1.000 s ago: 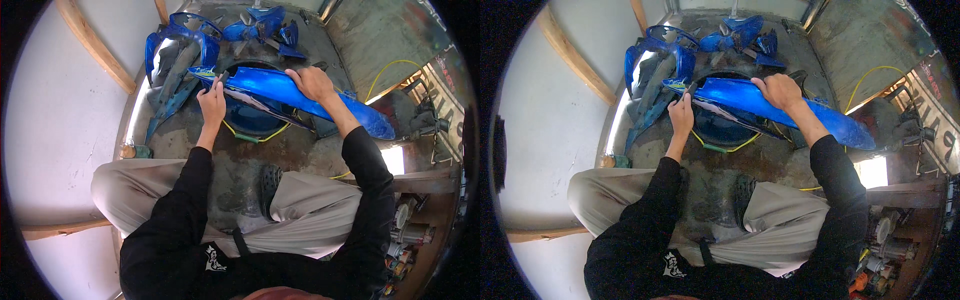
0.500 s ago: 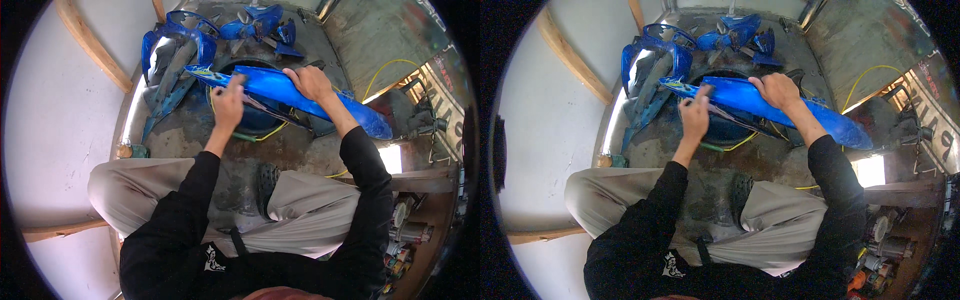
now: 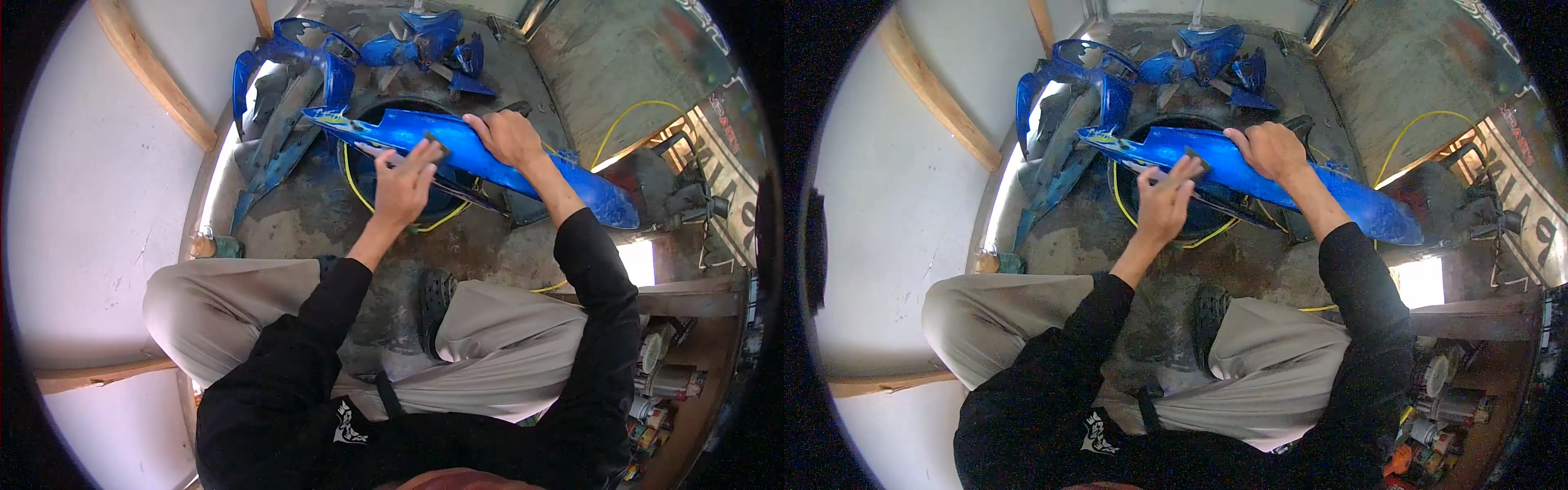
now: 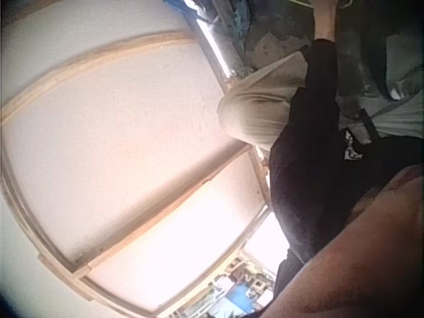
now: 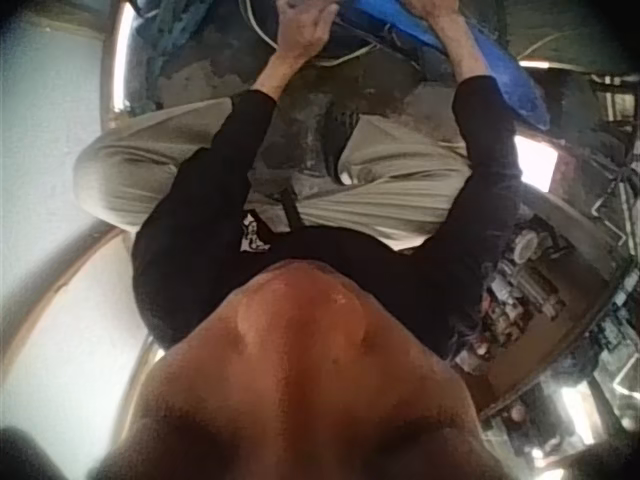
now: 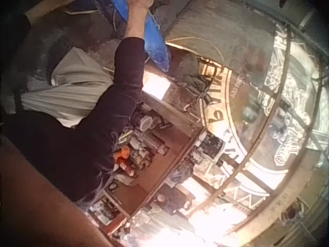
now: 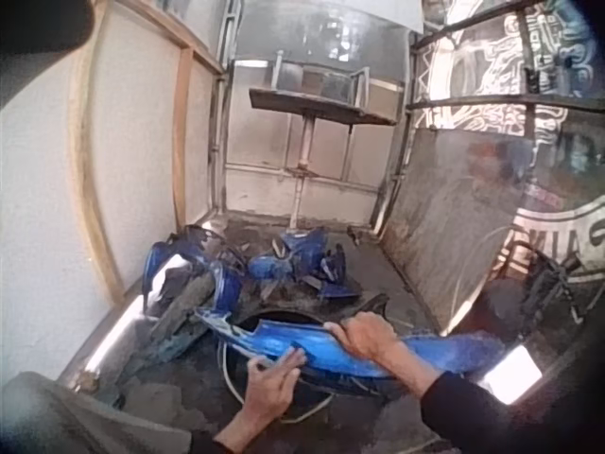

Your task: The person dips a blue motorcycle fairing into a bucket of liquid and then rubs the surface of the fairing with an abrasive block.

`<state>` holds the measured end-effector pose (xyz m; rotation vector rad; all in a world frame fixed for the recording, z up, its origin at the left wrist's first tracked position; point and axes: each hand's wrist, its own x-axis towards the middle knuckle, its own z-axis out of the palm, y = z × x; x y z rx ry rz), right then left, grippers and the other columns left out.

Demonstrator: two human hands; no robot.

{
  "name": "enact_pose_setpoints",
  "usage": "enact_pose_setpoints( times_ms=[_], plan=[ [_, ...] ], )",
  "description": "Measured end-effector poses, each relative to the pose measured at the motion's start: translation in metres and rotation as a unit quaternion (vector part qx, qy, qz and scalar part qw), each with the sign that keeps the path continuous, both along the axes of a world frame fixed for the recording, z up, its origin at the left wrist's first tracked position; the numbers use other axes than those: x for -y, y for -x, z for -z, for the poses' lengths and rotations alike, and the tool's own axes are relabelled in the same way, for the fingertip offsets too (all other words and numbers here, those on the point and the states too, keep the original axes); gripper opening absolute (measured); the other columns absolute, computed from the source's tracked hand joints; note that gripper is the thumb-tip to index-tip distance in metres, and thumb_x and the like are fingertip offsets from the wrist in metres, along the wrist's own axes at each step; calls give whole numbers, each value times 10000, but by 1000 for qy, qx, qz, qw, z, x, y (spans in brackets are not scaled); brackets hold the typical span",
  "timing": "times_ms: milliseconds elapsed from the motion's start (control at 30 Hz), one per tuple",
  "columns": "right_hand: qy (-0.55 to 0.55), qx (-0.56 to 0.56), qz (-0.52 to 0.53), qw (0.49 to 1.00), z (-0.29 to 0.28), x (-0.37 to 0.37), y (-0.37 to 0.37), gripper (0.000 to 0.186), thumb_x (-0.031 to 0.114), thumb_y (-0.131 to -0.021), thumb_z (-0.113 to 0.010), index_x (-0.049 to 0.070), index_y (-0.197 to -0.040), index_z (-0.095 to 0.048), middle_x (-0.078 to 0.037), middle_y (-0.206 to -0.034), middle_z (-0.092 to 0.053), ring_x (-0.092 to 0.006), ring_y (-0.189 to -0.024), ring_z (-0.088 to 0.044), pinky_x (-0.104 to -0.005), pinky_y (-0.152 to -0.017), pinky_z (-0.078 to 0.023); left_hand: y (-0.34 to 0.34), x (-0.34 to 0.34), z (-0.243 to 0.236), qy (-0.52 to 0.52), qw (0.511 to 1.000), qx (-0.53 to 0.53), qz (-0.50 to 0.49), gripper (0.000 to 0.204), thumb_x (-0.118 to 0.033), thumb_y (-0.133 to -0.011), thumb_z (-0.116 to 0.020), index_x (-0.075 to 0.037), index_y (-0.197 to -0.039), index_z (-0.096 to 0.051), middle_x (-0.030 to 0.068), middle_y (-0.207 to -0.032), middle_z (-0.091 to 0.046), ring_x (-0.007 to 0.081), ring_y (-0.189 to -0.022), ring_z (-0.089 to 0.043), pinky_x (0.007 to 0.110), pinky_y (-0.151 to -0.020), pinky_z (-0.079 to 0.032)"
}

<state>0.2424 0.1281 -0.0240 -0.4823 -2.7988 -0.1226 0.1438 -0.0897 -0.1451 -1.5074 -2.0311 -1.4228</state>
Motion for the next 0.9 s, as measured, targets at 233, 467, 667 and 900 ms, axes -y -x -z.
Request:
enact_pose_setpoints(
  times_ms=[233,467,667,900],
  plan=[
    [10,12,-12,1000,-11,3,5,715,587,-1077,-468,10,-784,-769,-287,-836,-721,-489,-841,-711,-568,-803,-568,119,43,29,52,951,208,-223,390,-330,-1102,-519,-49,-1191,-775,210,-1130,-771,335,-979,-734,423,-857,-498],
    [-1,-1,28,1000,-20,-24,-20,722,599,-1069,-479,-11,-808,-764,-292,-853,-723,-494,-868,-710,-571,-823,-563,146,57,21,-233,786,572,-25,483,-447,-1122,-514,8,-1115,-675,139,-982,-769,219,-823,-738,366,-763,-578],
    [1,-5,71,997,-17,-49,-46,730,606,-1064,-485,-16,-809,-770,-297,-865,-724,-503,-879,-707,-573,-829,-559,121,11,24,-74,810,580,42,449,-397,-1107,-542,16,-1088,-716,103,-932,-760,204,-806,-732,364,-713,-570],
    [-19,-25,44,999,-15,-44,-32,747,615,-1060,-486,-25,-791,-761,-296,-860,-723,-503,-874,-707,-570,-833,-561,139,-46,67,353,926,133,20,343,-303,-1042,-617,-2,-1121,-762,195,-1060,-787,365,-969,-770,473,-844,-592]
  ],
)
